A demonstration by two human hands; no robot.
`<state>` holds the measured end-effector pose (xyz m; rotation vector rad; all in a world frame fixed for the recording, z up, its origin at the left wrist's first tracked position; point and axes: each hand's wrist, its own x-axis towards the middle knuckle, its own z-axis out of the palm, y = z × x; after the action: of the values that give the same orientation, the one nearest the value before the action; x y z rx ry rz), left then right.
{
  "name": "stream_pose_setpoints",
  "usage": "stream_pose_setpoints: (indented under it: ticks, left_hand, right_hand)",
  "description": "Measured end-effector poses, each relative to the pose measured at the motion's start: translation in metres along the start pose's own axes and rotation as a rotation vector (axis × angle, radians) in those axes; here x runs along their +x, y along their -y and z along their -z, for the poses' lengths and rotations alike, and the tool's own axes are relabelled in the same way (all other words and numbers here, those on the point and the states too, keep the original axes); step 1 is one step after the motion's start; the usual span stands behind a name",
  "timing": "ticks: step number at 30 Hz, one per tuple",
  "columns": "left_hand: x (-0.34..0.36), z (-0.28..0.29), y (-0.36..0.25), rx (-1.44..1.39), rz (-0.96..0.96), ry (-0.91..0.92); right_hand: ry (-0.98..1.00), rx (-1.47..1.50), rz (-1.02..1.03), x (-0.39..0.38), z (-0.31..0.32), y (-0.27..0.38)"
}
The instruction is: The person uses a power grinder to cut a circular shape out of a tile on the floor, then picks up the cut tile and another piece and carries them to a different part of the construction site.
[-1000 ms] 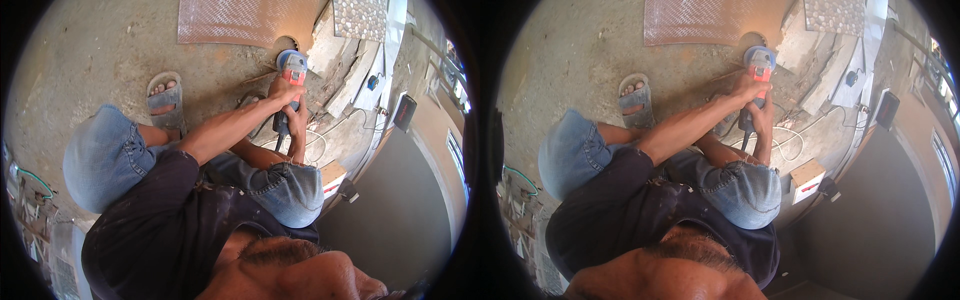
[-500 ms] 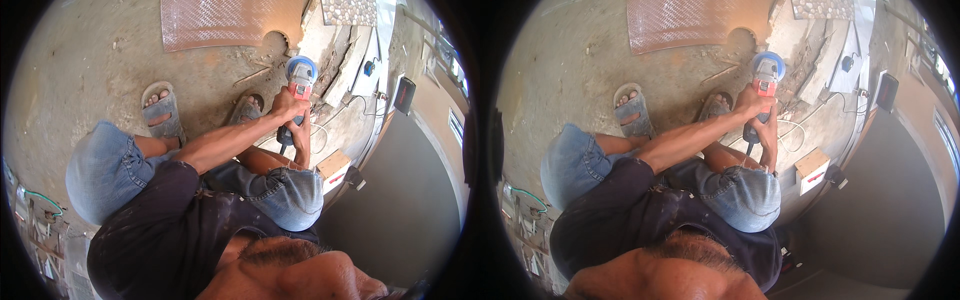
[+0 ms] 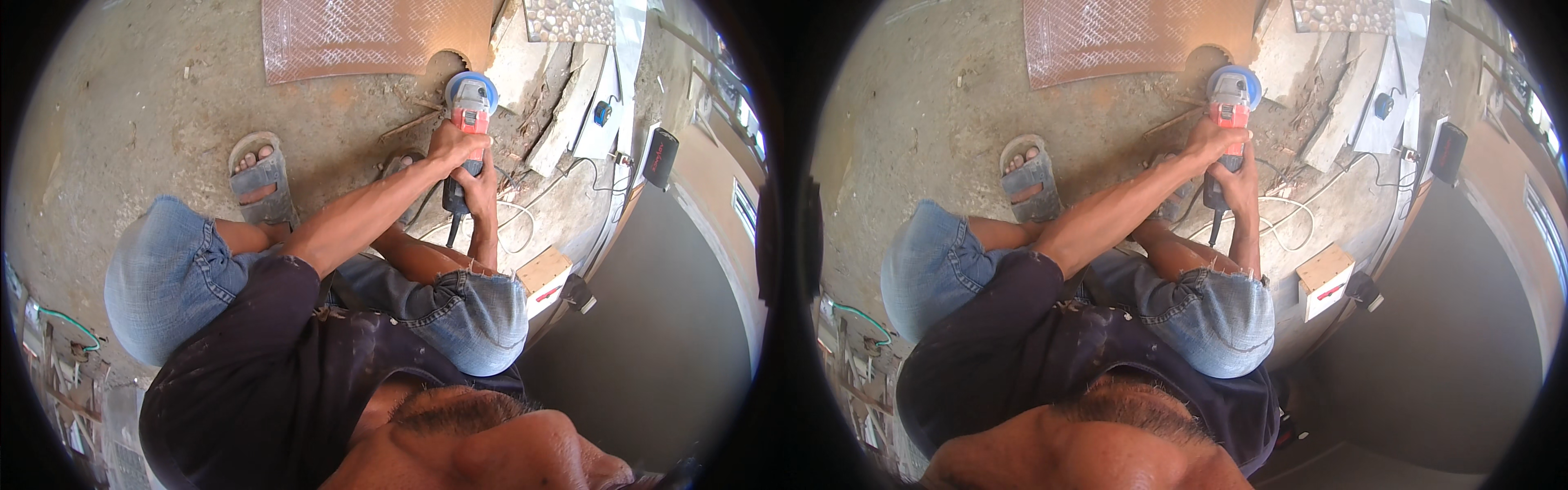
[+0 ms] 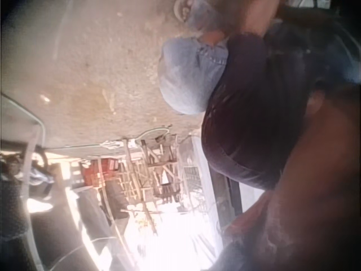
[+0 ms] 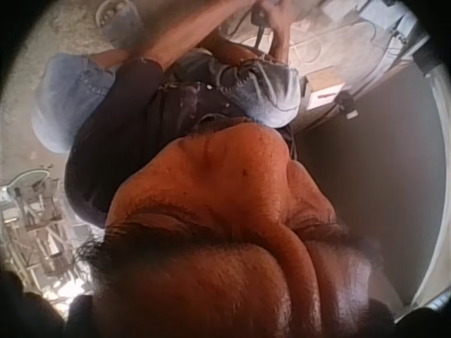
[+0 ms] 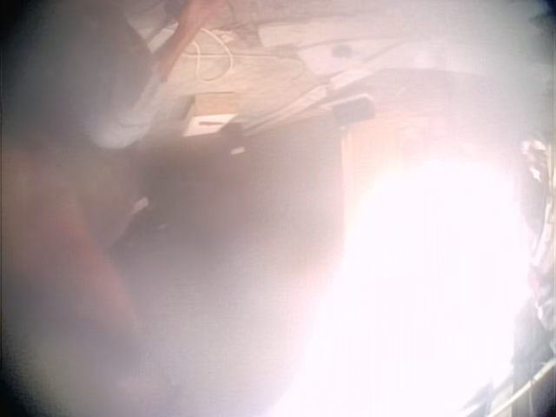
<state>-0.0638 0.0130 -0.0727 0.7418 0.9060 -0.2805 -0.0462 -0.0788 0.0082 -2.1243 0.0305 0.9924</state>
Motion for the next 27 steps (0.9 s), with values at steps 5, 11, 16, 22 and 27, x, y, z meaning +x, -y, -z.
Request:
stream_pose_setpoints:
  ticks: [5, 11, 16, 22, 27]
  left_hand:
    - [-0.005, 0.002, 0.001, -0.016, -0.002, 0.006]
    - [0.009, 0.002, 0.014, -0.087, -0.016, 0.056]
    - [0.012, 0.006, 0.007, -0.111, 0.027, 0.123]
    - [0.000, 0.007, 0.005, -0.100, -0.020, 0.099]
    - [0.014, 0.012, 0.002, -0.173, -0.040, 0.116]
  right_hand:
    - [-0.002, -0.010, 0.031, -0.004, -0.003, -0.002]
    - [-0.008, -0.082, -0.009, -0.001, -0.003, 0.001]
    - [-0.019, -0.157, -0.029, 0.002, -0.003, 0.006]
    - [-0.020, -0.064, -0.003, -0.005, -0.007, 0.007]
    - [0.001, -0.176, -0.006, 0.011, -0.008, 0.013]
